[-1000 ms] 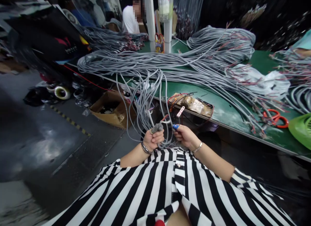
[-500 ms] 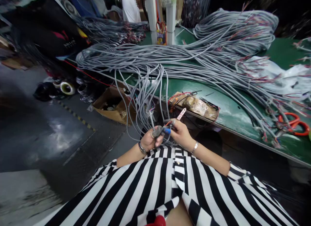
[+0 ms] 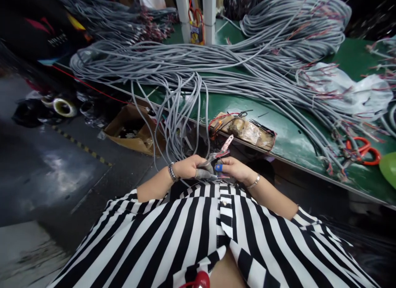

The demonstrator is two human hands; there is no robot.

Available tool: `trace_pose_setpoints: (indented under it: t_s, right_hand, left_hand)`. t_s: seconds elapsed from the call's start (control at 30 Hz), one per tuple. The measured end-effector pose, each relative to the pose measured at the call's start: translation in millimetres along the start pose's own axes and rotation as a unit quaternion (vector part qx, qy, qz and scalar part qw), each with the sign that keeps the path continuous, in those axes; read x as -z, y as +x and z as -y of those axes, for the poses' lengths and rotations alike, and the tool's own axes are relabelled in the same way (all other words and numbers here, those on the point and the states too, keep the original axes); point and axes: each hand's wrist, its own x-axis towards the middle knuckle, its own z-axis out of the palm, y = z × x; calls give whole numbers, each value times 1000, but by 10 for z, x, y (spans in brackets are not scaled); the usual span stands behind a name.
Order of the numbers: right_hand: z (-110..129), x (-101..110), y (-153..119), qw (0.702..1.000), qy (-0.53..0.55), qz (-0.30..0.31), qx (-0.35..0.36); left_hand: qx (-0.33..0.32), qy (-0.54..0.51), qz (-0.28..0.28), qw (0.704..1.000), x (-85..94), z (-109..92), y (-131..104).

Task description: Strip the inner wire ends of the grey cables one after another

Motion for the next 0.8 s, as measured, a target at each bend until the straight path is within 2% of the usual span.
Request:
trace_pose_setpoints:
  t_s: [0.1, 0.17, 0.23, 0.37, 0.47, 0.53, 0.6, 0.73, 0.8]
  right_hand:
    - [-40, 150, -57, 982, -66, -168, 48]
    - [-80, 252, -122, 964, -97, -234, 78]
    - [-90, 323, -182, 967, -82, -226, 81]
    - [61, 340, -195, 988, 49, -131, 62]
    - [251, 283, -124, 991, 102, -65, 48]
    - [333, 235, -72, 989, 125, -56, 54]
    - [346, 188, -24, 983, 132, -99, 81]
    - [231, 124, 66, 943, 105, -262, 175]
    - [176, 112, 102, 931, 105, -290, 194]
  left_hand:
    - [-44, 29, -4, 999, 50, -47, 26]
    - [-75, 45, -30, 996, 87, -52, 28]
    - [-103, 65, -75, 990, 121, -51, 38]
    - [-138, 76, -156, 975, 154, -64, 114]
    - [-147, 77, -170, 971, 161, -80, 184]
    - [-145, 80, -175, 971, 171, -79, 220]
    - [-136, 77, -185, 970, 188, -62, 250]
    - [-117, 46, -207, 970, 210, 1, 325]
    - [-111, 28, -210, 971, 207, 29, 371]
